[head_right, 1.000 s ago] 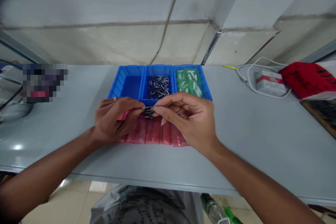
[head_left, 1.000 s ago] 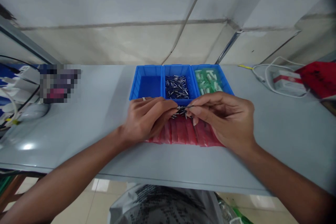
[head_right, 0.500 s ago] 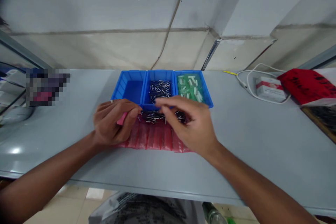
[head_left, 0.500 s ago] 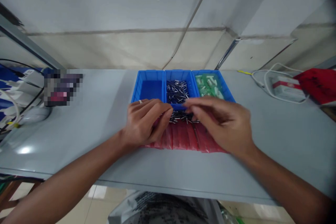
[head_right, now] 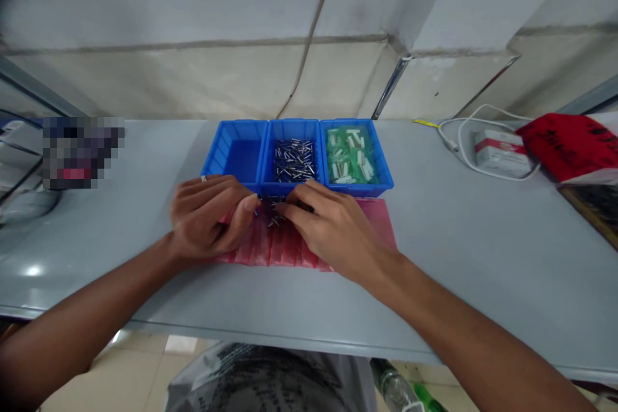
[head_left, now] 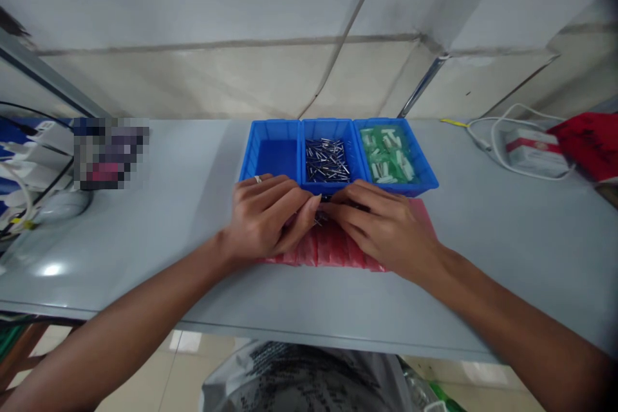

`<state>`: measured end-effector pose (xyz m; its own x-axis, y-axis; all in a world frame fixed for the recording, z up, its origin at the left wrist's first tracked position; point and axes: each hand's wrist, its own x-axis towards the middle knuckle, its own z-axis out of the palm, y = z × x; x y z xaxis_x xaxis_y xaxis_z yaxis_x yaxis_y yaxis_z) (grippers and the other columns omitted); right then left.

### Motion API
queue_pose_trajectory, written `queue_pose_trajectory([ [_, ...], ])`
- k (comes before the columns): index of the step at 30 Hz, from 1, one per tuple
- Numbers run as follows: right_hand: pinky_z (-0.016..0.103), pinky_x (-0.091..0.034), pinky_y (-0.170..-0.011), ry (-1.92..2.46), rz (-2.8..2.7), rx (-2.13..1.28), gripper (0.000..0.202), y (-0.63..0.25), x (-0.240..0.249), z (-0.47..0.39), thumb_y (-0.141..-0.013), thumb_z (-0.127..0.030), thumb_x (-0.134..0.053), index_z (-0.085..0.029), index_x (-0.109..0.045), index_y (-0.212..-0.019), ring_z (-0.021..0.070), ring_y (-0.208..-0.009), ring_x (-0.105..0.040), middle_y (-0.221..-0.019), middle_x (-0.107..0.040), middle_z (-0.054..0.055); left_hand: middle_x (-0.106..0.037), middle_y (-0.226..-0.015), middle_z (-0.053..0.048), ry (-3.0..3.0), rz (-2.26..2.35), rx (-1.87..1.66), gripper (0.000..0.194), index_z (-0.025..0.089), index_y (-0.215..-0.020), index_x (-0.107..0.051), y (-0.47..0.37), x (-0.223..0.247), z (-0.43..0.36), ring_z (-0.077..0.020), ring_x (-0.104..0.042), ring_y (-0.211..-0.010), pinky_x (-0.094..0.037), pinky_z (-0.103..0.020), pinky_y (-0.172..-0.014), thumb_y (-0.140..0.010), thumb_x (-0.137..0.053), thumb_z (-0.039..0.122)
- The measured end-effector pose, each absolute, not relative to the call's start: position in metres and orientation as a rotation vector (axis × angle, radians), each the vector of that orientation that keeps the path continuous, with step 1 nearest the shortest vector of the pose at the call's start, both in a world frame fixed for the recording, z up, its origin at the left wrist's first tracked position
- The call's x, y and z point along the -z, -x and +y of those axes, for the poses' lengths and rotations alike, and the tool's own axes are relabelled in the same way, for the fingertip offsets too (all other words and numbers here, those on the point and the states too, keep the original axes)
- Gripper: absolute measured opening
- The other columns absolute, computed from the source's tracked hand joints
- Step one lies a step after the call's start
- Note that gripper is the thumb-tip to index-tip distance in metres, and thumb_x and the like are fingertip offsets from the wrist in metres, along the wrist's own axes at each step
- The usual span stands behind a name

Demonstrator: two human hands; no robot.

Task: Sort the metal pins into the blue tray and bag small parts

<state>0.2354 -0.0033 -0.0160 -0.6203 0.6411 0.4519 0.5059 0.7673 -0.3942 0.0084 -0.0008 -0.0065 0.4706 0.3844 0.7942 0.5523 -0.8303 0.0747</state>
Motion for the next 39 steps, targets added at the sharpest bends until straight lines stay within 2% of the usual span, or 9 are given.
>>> queue_pose_trajectory([
  [3,0.038,-0.061,-0.083,0.849,-2.263,-0.267,0.026,-0.235,0.013,-0.004,-0.096,-0.012,-0.059,-0.027,-0.079,-0.104,0.0217,-0.091,-0.07,-0.099,-0.074,0.007,-0.071,-0.081,-0.002,2.57,-0.81,1.211,0.004,0.014,-0.093,-0.066,-0.01,0.006,0.0,-0.0118,-0.065,-0.07,-0.048,-0.026,-0.064,-0.093,-0.066,0.018],
  [7,0.039,-0.061,-0.083,0.879,-2.048,-0.313,0.02,-0.235,0.009,-0.007,-0.093,-0.016,-0.068,-0.029,-0.078,-0.105,0.0202,-0.09,-0.072,-0.099,-0.077,0.002,-0.074,-0.097,-0.006,2.581,-0.813,1.149,0.023,0.013,-0.112,-0.066,-0.011,0.009,0.003,-0.0149,-0.069,-0.084,-0.055,-0.026,-0.072,-0.092,-0.071,0.024],
  [13,0.038,-0.062,-0.08,0.95,-1.853,-0.532,0.017,-0.235,0.001,-0.01,-0.088,-0.021,-0.077,-0.034,-0.079,-0.099,0.0186,-0.085,-0.074,-0.094,-0.08,-0.002,-0.074,-0.088,-0.002,2.54,-0.818,1.197,0.006,0.015,-0.1,-0.066,-0.01,0.008,0.004,-0.0109,-0.068,-0.077,-0.053,-0.023,-0.068,-0.096,-0.066,0.019],
  [18,0.029,-0.056,-0.055,0.986,-1.642,-0.789,0.014,-0.231,-0.004,-0.014,-0.085,-0.022,-0.08,-0.033,-0.08,-0.093,0.0138,-0.067,-0.069,-0.09,-0.078,-0.002,-0.073,-0.082,-0.002,2.525,-0.845,1.241,0.007,0.014,-0.093,-0.065,-0.011,0.004,0.001,-0.0103,-0.068,-0.073,-0.051,-0.022,-0.067,-0.098,-0.062,0.018],
  [21,0.025,-0.055,-0.049,0.932,-1.502,-0.85,0.016,-0.226,-0.007,-0.017,-0.083,-0.015,-0.08,-0.028,-0.08,-0.09,0.0104,-0.061,-0.067,-0.087,-0.077,-0.003,-0.075,-0.088,-0.003,2.571,-0.853,1.304,0.013,0.013,-0.105,-0.065,-0.01,0.006,0.0,-0.012,-0.071,-0.077,-0.053,-0.023,-0.07,-0.096,-0.066,0.022],
  [23,0.022,-0.056,-0.047,0.89,-1.466,-0.866,0.017,-0.225,-0.008,-0.018,-0.082,-0.012,-0.08,-0.026,-0.08,-0.091,0.0091,-0.061,-0.067,-0.087,-0.077,-0.002,-0.076,-0.09,-0.004,2.567,-0.826,1.349,0.021,0.012,-0.11,-0.064,-0.009,0.008,0.0,-0.0123,-0.072,-0.079,-0.054,-0.022,-0.071,-0.093,-0.07,0.021],
  [28,0.023,-0.056,-0.046,0.831,-1.441,-0.919,0.019,-0.225,-0.008,-0.019,-0.081,-0.01,-0.081,-0.027,-0.079,-0.091,0.0097,-0.061,-0.067,-0.087,-0.076,-0.002,-0.074,-0.086,-0.002,2.542,-0.786,1.359,0.005,0.014,-0.1,-0.063,-0.008,0.011,0.001,-0.0117,-0.071,-0.076,-0.052,-0.022,-0.069,-0.095,-0.064,0.015],
  [32,0.026,-0.056,-0.045,0.837,-1.44,-0.901,0.02,-0.225,-0.006,-0.02,-0.082,-0.013,-0.08,-0.03,-0.079,-0.092,0.0112,-0.061,-0.066,-0.09,-0.076,-0.002,-0.075,-0.086,0.0,2.474,-0.834,1.419,0.014,0.016,-0.106,-0.061,-0.01,0.011,0.001,-0.0089,-0.069,-0.069,-0.052,-0.02,-0.065,-0.094,-0.068,0.019],
  [39,0.031,-0.06,-0.053,0.882,-1.447,-0.926,0.02,-0.223,-0.007,-0.023,-0.082,-0.015,-0.081,-0.033,-0.079,-0.091,0.0155,-0.069,-0.071,-0.091,-0.077,-0.003,-0.072,-0.078,-0.001,2.524,-0.84,1.426,0.009,0.016,-0.093,-0.063,-0.008,0.008,-0.001,-0.0085,-0.066,-0.063,-0.047,-0.022,-0.057,-0.1,-0.058,0.02],
])
